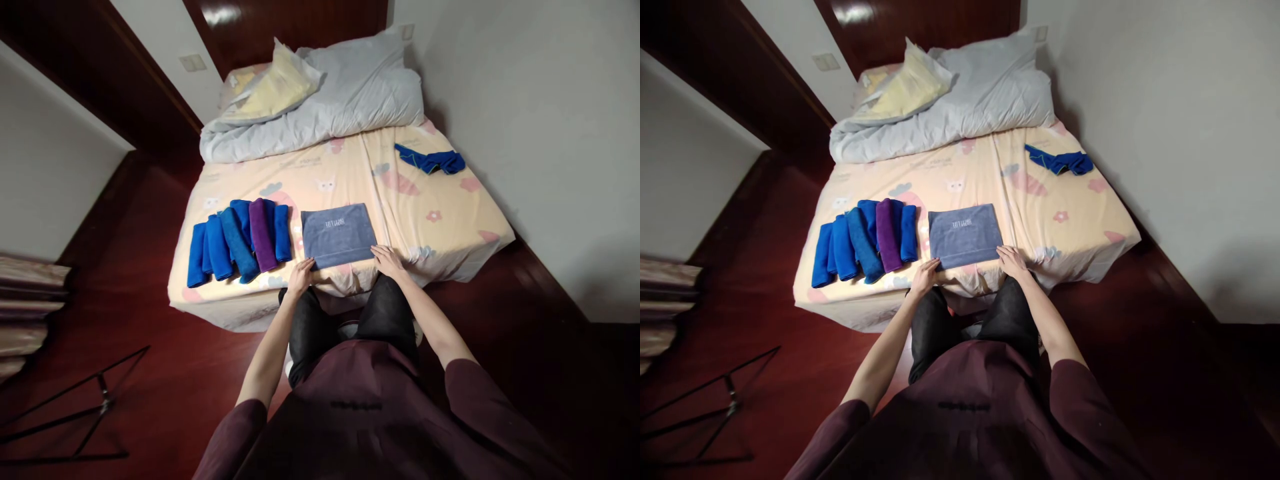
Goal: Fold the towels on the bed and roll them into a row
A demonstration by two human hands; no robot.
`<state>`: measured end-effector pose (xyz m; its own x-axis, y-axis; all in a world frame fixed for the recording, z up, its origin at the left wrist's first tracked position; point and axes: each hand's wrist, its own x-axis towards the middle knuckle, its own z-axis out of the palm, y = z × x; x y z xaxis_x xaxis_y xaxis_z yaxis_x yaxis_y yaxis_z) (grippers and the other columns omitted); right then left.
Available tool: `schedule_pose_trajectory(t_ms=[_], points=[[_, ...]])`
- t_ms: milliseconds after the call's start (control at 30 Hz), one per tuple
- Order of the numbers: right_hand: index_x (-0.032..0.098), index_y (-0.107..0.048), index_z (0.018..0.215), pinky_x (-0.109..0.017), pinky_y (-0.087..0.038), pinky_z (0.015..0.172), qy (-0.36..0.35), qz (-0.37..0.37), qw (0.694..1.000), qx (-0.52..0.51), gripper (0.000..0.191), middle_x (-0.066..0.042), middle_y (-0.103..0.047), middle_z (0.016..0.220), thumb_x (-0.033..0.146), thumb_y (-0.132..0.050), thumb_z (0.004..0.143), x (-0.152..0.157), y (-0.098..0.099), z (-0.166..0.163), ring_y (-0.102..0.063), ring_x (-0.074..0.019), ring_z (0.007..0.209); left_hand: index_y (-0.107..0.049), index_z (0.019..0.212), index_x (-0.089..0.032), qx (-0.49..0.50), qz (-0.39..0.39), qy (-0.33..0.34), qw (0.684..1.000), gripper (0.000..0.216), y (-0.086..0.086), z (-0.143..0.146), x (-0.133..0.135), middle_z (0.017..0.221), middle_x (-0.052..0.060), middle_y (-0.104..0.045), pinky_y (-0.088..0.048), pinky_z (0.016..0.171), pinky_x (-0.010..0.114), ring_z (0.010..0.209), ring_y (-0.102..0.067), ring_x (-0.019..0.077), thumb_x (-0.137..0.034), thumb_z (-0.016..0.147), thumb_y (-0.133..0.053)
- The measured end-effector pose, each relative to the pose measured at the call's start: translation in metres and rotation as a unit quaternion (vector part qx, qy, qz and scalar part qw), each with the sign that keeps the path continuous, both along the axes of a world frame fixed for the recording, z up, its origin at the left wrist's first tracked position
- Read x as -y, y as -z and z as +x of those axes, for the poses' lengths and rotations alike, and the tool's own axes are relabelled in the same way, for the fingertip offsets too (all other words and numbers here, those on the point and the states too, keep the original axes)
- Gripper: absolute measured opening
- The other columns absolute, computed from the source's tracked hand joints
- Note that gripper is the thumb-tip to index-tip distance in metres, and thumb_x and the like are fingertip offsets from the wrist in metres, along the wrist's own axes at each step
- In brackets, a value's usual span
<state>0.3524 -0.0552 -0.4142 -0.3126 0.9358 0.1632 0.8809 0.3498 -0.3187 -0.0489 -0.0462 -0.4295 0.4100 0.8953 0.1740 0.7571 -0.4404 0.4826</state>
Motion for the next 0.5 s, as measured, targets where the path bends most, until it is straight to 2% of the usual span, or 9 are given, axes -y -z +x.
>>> schedule_pose_trajectory(t_ms=[133, 233, 367, 500], points=[[0.013, -0.065, 0.142, -0.047, -0.04, 0.119, -0.009, -0.002, 1.0, 0.019, 0.05, -0.012, -0.06, 0.15, 0.019, -0.053, 0.094, 0.001, -0.002, -0.001, -0.052, -0.0283, 0.142, -0.057, 0.147, -0.016, -0.039, -0.007, -0.006, 0.999, 0.062, -0.001, 0.002, 0.005, 0.154, 0.014, -0.055, -0.037, 0.124, 0.05, 0.146, -0.048, 0.03, -0.02, 0.086, -0.058], [0.012, -0.064, 0.142, -0.047, -0.04, 0.118, 0.002, -0.016, 0.999, 0.033, 0.051, -0.013, -0.062, 0.149, 0.015, -0.052, 0.093, -0.005, -0.001, -0.004, -0.054, -0.0287, 0.139, -0.057, 0.146, -0.018, -0.071, -0.012, -0.029, 0.997, 0.063, -0.005, 0.008, 0.004, 0.153, 0.014, -0.057, -0.035, 0.124, 0.048, 0.144, -0.05, 0.0296, -0.021, 0.083, -0.061], [0.012, -0.066, 0.14, -0.046, -0.042, 0.114, 0.024, -0.031, 0.998, 0.042, 0.052, -0.015, -0.067, 0.141, 0.009, -0.052, 0.091, -0.016, -0.001, -0.013, -0.057, -0.0304, 0.131, -0.065, 0.134, -0.018, -0.071, -0.002, -0.056, 0.996, 0.056, -0.009, 0.015, -0.004, 0.139, 0.015, -0.067, -0.039, 0.118, 0.045, 0.134, -0.059, 0.0291, -0.01, 0.079, -0.057], [0.016, -0.074, 0.131, -0.043, -0.046, 0.108, 0.042, -0.028, 0.998, 0.04, 0.048, -0.016, -0.073, 0.127, 0.004, -0.05, 0.09, -0.023, -0.003, -0.018, -0.061, -0.0301, 0.121, -0.072, 0.118, -0.017, -0.057, 0.01, -0.054, 0.997, 0.041, -0.009, 0.019, -0.014, 0.116, 0.017, -0.075, -0.045, 0.106, 0.048, 0.114, -0.068, 0.0329, -0.009, 0.082, -0.055]])
